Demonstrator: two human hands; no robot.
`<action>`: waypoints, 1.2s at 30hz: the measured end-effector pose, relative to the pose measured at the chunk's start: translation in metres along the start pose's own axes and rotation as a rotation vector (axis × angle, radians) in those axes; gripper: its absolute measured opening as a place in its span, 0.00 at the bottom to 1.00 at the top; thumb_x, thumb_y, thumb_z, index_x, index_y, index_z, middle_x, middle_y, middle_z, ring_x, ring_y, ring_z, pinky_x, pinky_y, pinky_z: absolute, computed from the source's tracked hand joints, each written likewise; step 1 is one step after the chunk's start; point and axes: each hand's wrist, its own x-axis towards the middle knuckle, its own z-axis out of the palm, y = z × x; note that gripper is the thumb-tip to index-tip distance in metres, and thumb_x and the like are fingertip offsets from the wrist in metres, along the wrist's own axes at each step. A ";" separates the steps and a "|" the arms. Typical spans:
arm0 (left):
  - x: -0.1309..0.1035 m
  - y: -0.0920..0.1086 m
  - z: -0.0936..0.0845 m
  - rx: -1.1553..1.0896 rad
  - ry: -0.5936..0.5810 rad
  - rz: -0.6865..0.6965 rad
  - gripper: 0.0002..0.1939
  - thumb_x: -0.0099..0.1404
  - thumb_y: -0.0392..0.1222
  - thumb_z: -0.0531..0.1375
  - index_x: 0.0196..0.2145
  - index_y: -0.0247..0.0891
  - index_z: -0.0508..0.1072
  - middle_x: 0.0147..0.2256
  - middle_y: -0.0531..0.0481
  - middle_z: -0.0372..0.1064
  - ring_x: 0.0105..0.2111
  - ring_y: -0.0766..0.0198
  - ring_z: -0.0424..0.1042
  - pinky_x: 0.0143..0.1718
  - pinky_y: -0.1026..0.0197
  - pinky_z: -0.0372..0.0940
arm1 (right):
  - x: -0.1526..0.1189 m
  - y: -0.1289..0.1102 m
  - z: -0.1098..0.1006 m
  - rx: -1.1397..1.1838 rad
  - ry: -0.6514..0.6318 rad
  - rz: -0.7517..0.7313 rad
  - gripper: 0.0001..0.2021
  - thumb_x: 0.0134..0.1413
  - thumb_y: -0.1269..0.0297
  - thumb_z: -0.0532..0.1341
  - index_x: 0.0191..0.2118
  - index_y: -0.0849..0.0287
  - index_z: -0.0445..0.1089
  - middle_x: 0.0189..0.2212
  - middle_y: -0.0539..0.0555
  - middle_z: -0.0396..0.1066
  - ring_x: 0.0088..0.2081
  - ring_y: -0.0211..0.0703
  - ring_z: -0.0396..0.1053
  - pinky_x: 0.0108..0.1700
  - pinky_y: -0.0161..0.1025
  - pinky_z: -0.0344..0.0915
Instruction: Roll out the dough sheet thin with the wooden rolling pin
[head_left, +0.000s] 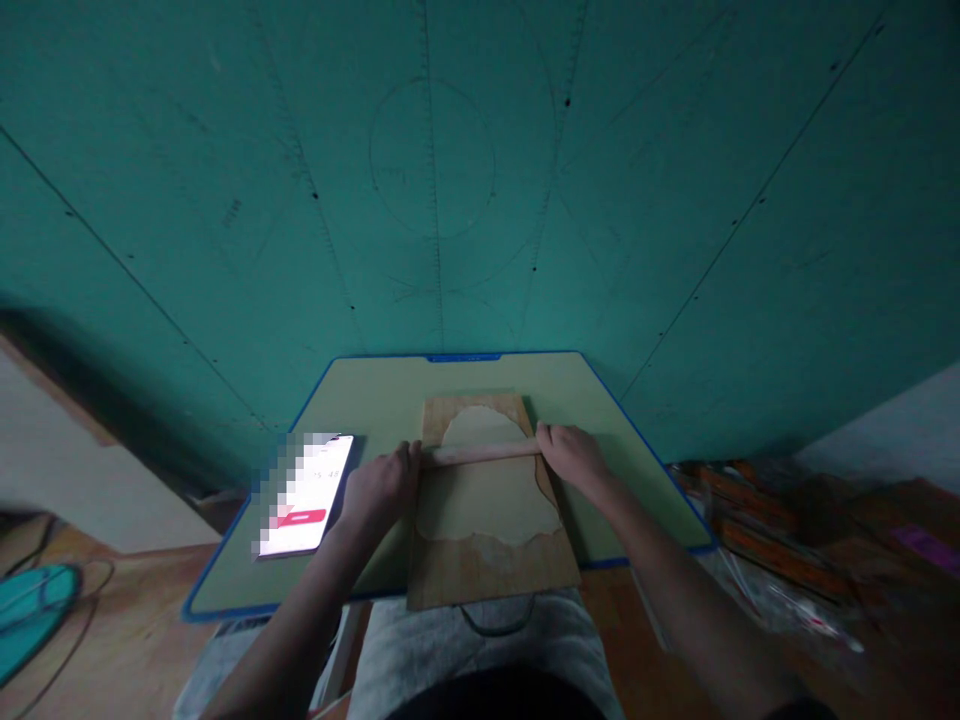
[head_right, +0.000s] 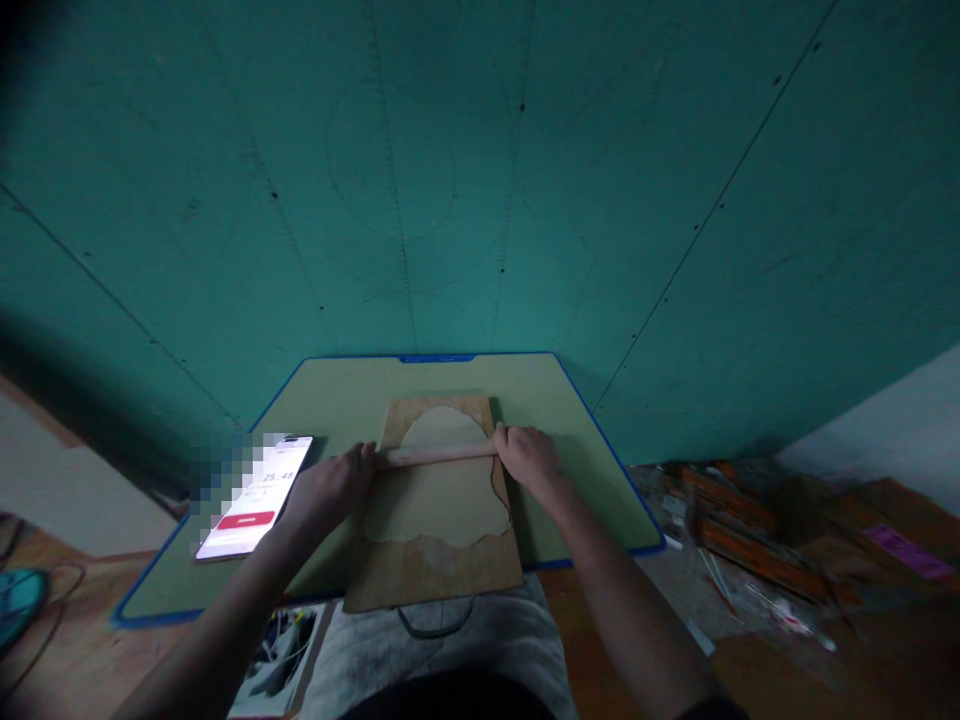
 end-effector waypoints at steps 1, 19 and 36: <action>-0.004 0.000 0.002 -0.009 -0.003 -0.001 0.19 0.77 0.37 0.40 0.53 0.31 0.67 0.42 0.35 0.76 0.40 0.47 0.79 0.30 0.57 0.67 | -0.004 -0.002 0.001 -0.003 -0.003 0.010 0.22 0.69 0.71 0.44 0.57 0.64 0.72 0.41 0.67 0.79 0.42 0.53 0.78 0.36 0.40 0.66; -0.011 -0.002 0.005 -0.020 -0.042 -0.014 0.15 0.75 0.35 0.45 0.50 0.32 0.69 0.37 0.37 0.76 0.41 0.46 0.79 0.32 0.56 0.67 | -0.012 -0.006 -0.002 0.082 -0.016 0.106 0.19 0.69 0.68 0.48 0.52 0.65 0.74 0.39 0.66 0.80 0.41 0.50 0.78 0.36 0.36 0.64; -0.016 0.003 0.008 0.023 -0.022 0.020 0.15 0.75 0.35 0.45 0.51 0.35 0.67 0.37 0.39 0.75 0.39 0.51 0.79 0.32 0.59 0.68 | -0.028 -0.004 0.005 -0.036 -0.064 0.072 0.21 0.68 0.73 0.46 0.53 0.64 0.74 0.40 0.66 0.80 0.41 0.54 0.78 0.34 0.38 0.63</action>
